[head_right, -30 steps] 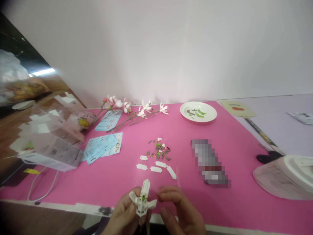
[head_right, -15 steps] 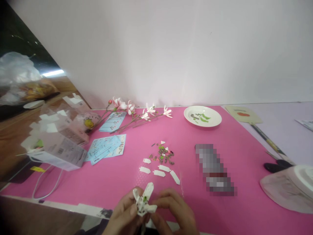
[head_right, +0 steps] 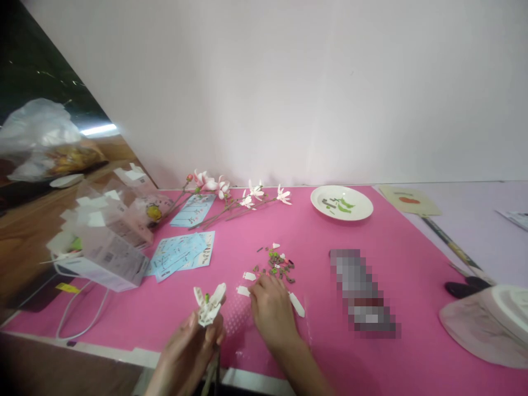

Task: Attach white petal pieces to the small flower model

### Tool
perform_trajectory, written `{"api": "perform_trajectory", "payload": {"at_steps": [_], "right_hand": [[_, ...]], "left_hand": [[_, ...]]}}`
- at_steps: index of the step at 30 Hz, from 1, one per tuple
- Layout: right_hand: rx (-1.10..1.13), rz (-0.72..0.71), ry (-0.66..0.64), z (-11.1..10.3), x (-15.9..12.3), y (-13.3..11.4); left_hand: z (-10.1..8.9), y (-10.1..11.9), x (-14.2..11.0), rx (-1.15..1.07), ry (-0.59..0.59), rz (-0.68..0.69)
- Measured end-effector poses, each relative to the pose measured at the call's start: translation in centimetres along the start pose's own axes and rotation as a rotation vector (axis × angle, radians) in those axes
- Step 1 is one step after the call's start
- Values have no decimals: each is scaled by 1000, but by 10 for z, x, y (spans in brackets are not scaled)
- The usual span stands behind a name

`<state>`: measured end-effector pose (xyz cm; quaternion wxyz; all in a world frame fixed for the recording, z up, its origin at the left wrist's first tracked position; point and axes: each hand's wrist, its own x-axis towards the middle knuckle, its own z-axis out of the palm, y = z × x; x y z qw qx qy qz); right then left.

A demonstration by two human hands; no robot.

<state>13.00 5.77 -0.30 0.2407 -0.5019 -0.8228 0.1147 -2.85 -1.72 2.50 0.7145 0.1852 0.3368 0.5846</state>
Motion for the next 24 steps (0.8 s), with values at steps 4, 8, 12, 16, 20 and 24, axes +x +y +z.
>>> {"api": "perform_trajectory", "payload": {"at_steps": [4, 8, 12, 16, 20, 24], "right_hand": [[-58, 3, 3, 8, 18, -1], [-114, -1, -6, 19, 32, 5], [-164, -6, -29, 32, 41, 13], [-167, -13, -30, 38, 41, 19], [-136, -17, -24, 35, 37, 20], [-104, -24, -20, 32, 35, 18]], "left_hand": [[-7, -3, 3, 20, 38, 18], [-5, -7, 3, 12, 50, 16], [2, -8, -1, 14, 54, 19], [6, -8, -3, 28, -14, 4], [11, -7, -6, 26, -23, -22], [18, -4, -9, 46, -77, -29]]}}
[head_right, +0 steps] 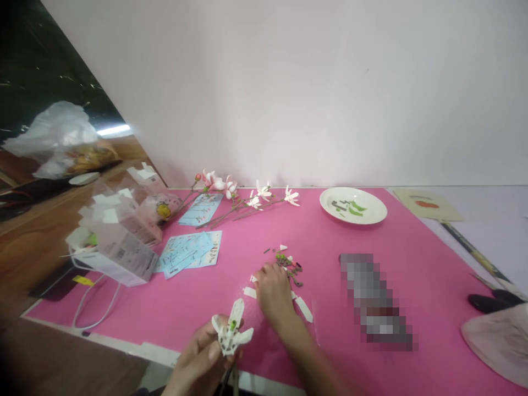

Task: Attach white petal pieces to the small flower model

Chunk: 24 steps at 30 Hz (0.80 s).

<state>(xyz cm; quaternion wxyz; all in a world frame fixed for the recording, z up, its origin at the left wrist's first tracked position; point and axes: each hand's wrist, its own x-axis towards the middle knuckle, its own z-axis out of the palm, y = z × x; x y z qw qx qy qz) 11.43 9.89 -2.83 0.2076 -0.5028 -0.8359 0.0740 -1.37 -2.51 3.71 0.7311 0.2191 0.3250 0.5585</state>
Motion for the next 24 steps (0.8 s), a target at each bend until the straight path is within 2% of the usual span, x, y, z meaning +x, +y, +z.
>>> {"api": "perform_trajectory", "payload": {"at_steps": [7, 12, 19, 24], "right_hand": [[68, 12, 16, 1, -1, -1], [154, 41, 39, 0, -3, 0], [395, 137, 114, -7, -4, 7], [602, 223, 98, -25, -21, 1]], "left_hand": [[-2, 0, -1, 52, -15, -21], [-10, -6, 2, 101, -48, 49], [-3, -1, 1, 45, 38, 20], [-1, 3, 4, 30, 93, 4]]}}
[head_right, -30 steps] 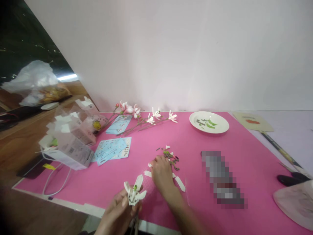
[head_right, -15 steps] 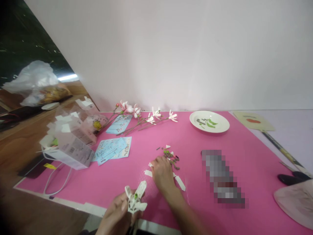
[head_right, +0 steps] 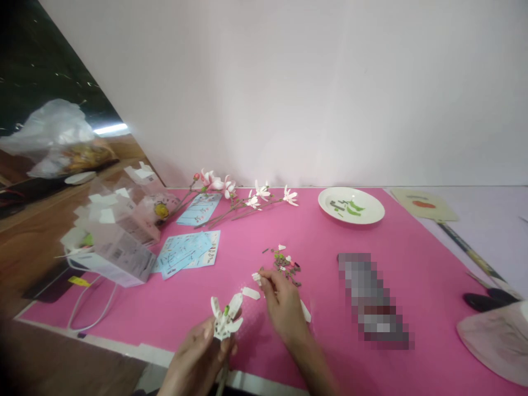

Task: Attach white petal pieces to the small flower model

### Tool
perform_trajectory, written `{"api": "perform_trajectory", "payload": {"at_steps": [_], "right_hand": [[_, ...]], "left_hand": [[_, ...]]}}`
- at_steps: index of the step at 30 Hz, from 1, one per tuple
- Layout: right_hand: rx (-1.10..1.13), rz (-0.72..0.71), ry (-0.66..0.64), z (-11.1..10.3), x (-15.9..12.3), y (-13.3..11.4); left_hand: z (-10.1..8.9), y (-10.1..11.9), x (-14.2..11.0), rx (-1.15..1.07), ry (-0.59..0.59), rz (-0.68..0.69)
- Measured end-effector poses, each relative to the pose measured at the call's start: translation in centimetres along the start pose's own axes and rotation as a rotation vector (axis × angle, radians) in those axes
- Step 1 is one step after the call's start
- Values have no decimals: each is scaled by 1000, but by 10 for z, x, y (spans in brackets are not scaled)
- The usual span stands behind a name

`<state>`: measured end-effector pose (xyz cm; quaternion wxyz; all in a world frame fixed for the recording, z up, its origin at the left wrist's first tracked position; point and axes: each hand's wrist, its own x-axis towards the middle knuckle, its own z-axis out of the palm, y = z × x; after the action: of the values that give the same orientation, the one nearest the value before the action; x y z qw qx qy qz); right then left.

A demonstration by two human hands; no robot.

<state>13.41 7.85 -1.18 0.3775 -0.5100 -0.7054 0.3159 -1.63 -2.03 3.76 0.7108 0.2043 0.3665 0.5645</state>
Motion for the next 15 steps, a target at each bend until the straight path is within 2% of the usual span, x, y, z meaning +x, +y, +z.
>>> {"api": "perform_trajectory", "payload": {"at_steps": [4, 6, 11, 15], "right_hand": [[448, 192, -3, -11, -29, -16], [564, 242, 29, -16, -43, -21], [574, 256, 34, -32, -70, -23], [568, 279, 20, -46, -83, -31]], "left_hand": [[-1, -2, 3, 37, -14, -16], [-2, -6, 4, 76, -28, -20], [-4, -17, 7, 183, -49, -16], [0, -20, 9, 185, -80, -24]]}}
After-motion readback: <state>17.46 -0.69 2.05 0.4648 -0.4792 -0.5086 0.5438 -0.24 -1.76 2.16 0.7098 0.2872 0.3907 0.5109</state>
